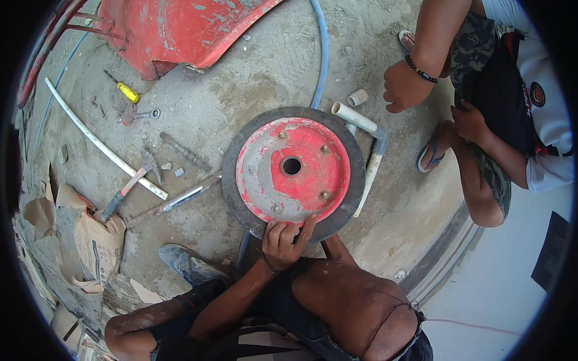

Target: The person prys at the center of a red wheel with a screwdriver, strikes a metal rod through the axle hole with a hammer, and handles PVC pipe sections and an elbow fitting by hand.

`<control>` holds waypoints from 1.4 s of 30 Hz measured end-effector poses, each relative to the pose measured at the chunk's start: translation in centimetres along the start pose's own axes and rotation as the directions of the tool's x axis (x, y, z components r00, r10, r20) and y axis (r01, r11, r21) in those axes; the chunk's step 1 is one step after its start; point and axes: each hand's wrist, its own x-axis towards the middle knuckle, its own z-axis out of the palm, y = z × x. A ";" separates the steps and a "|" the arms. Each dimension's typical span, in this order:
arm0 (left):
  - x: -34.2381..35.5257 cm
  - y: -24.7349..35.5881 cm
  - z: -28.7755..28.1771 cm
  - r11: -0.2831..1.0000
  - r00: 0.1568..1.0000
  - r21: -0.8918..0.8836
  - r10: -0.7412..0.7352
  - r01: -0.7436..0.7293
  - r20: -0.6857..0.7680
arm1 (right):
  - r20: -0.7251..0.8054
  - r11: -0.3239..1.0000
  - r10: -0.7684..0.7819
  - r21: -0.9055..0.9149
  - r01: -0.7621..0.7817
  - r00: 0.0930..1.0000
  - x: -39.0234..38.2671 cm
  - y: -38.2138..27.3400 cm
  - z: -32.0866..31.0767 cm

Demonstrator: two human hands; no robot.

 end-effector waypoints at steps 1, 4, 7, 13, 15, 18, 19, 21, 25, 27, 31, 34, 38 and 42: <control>0.1 0.0 -0.1 1.000 1.000 -0.010 -0.001 0.001 0.008 | 0.001 1.000 0.005 -0.001 -0.005 1.000 -0.1 0.0 -0.1; 0.2 0.1 0.0 1.000 1.000 -0.020 -0.002 0.002 0.012 | 0.001 1.000 0.016 -0.002 -0.016 1.000 -0.2 0.1 -0.3; 0.2 0.0 -0.1 1.000 1.000 -0.016 -0.001 0.001 0.010 | 0.000 1.000 0.026 -0.002 -0.026 1.000 -0.3 0.1 -0.4; 0.3 0.1 0.2 1.000 1.000 -0.004 0.001 -0.001 -0.008 | 0.000 0.999 0.036 0.001 -0.036 0.999 -0.4 0.0 -0.6; 0.3 0.1 0.2 1.000 1.000 -0.004 0.001 -0.001 -0.008 | -0.001 0.999 0.040 0.001 -0.040 0.999 -0.5 0.0 -0.7; 0.3 0.2 0.3 1.000 1.000 0.007 -0.005 0.005 -0.020 | 0.000 0.999 0.042 0.003 -0.042 0.999 -0.6 0.1 -0.8; 0.3 0.2 0.4 1.000 1.000 0.007 -0.005 0.005 -0.023 | 0.001 0.999 0.043 0.004 -0.043 0.999 -0.6 0.1 -0.8; 0.4 0.2 0.4 1.000 1.000 0.005 -0.002 0.002 -0.026 | 0.001 0.999 0.043 0.005 -0.043 0.999 -0.6 0.1 -0.8; 0.7 0.2 0.2 1.000 0.999 0.000 -0.017 0.017 -0.034 | 0.000 0.999 0.043 0.008 -0.043 0.999 -0.7 0.2 -1.0; 0.7 0.2 0.2 1.000 0.999 0.003 -0.025 0.025 -0.039 | 0.004 0.999 0.043 0.008 -0.043 0.999 -0.6 0.1 -1.0; 0.3 -0.3 0.0 1.000 1.000 0.019 0.018 -0.018 -0.004 | 0.013 0.999 0.045 0.017 -0.045 0.999 -0.5 0.4 -1.1; 1.0 -1.0 -0.5 0.999 0.999 0.005 0.046 -0.047 0.013 | 0.018 0.999 0.032 0.028 -0.032 0.999 -0.1 0.3 -1.1; 1.9 -2.5 -1.6 0.994 0.992 -0.007 0.111 -0.110 0.059 | 0.032 0.998 0.005 0.059 -0.007 0.999 1.0 -0.1 -0.9; 1.2 -4.0 -2.3 0.992 0.986 -0.062 0.118 -0.111 0.120 | 0.009 0.990 -0.047 0.131 0.045 0.999 2.5 0.2 0.0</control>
